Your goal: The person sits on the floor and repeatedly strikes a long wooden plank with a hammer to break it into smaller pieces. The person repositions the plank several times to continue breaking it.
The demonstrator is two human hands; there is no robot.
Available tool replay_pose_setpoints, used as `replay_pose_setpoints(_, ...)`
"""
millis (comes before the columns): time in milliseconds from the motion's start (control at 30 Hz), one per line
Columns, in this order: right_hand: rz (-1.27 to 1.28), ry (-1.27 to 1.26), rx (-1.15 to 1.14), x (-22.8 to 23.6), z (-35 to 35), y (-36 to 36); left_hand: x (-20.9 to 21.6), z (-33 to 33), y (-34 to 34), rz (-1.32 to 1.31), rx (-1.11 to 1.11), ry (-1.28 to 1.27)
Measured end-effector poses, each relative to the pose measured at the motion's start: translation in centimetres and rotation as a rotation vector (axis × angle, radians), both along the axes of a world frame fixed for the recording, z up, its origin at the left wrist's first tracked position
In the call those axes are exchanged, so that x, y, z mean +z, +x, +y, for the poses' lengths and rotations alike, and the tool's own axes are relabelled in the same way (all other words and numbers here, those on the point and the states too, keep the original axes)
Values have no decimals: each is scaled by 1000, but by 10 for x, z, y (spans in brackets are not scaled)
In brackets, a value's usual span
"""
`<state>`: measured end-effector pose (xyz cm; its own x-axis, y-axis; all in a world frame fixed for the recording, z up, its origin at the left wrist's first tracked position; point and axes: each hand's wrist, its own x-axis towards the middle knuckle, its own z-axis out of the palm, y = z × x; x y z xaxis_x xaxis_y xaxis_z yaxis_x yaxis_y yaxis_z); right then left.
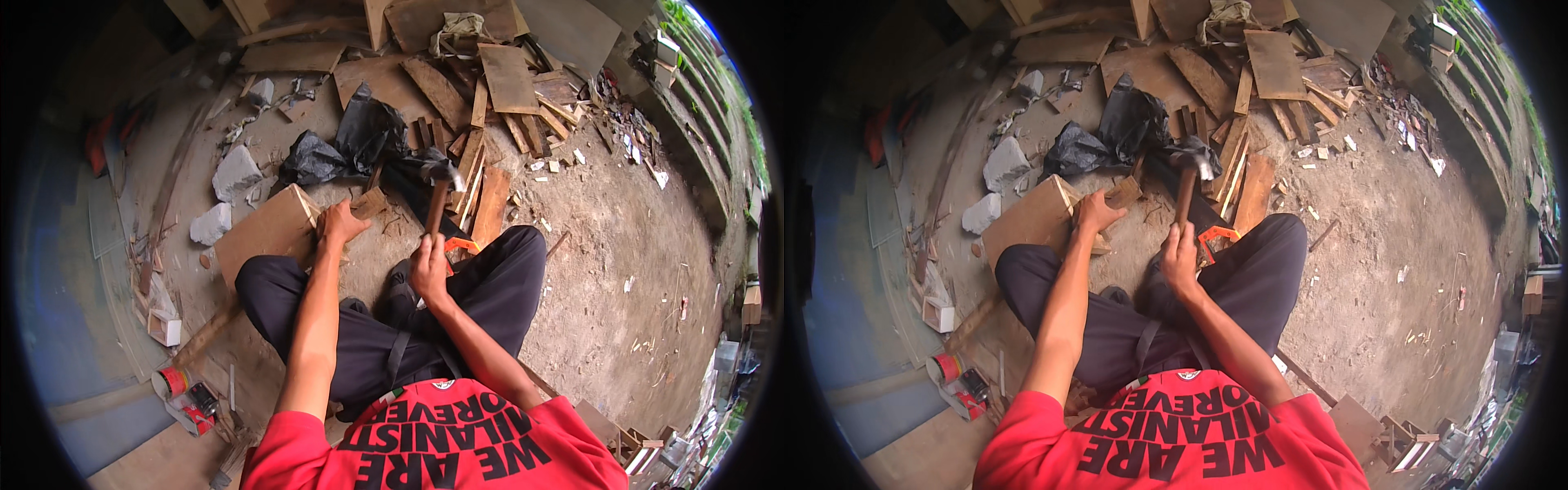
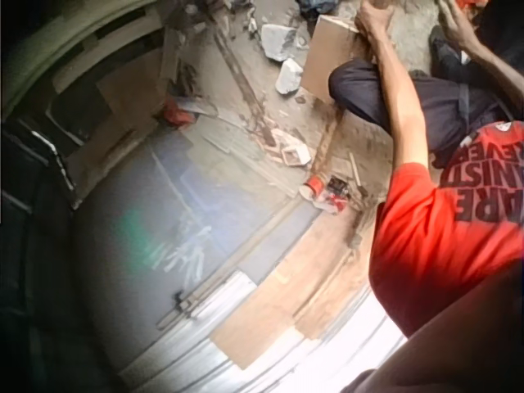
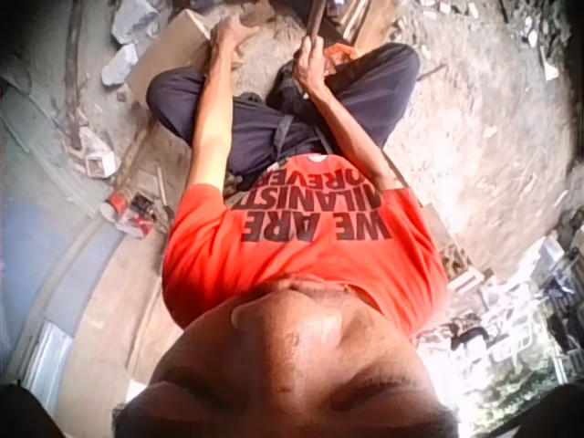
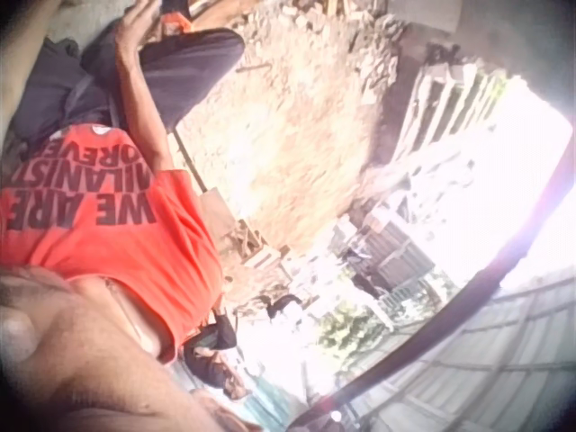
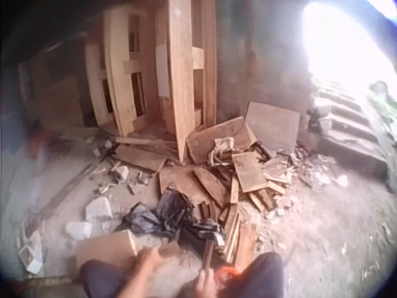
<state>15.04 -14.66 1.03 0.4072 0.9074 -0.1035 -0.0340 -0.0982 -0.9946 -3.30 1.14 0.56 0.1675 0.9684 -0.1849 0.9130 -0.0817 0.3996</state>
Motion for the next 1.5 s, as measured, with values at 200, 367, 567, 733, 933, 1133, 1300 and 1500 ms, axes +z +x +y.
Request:
replay_pose_setpoints(200,-192,-193,108,1,-4,0,12,0,-1,31,-10,-36)
replay_pose_setpoints(367,-189,-79,40,14,-2,0,16,5,-5,-12,-56,-63)
replay_pose_setpoints(567,-272,-237,242,2,-5,12,30,4,1,-1,-51,-110)
replay_pose_setpoints(733,-173,-87,128,22,-2,9,27,3,1,60,-48,-108)
replay_pose_setpoints(933,-236,-146,264,1,-1,17,19,11,-11,23,-27,-167)
replay_pose_setpoints(1133,-161,-72,171,13,4,11,24,9,-2,59,-40,-142)
replay_pose_setpoints(1300,-180,-208,216,-11,0,15,21,11,-3,65,-68,-134)
replay_pose_setpoints(1500,-147,-353,185,-32,-3,49,14,45,-25,-134,-165,-591)
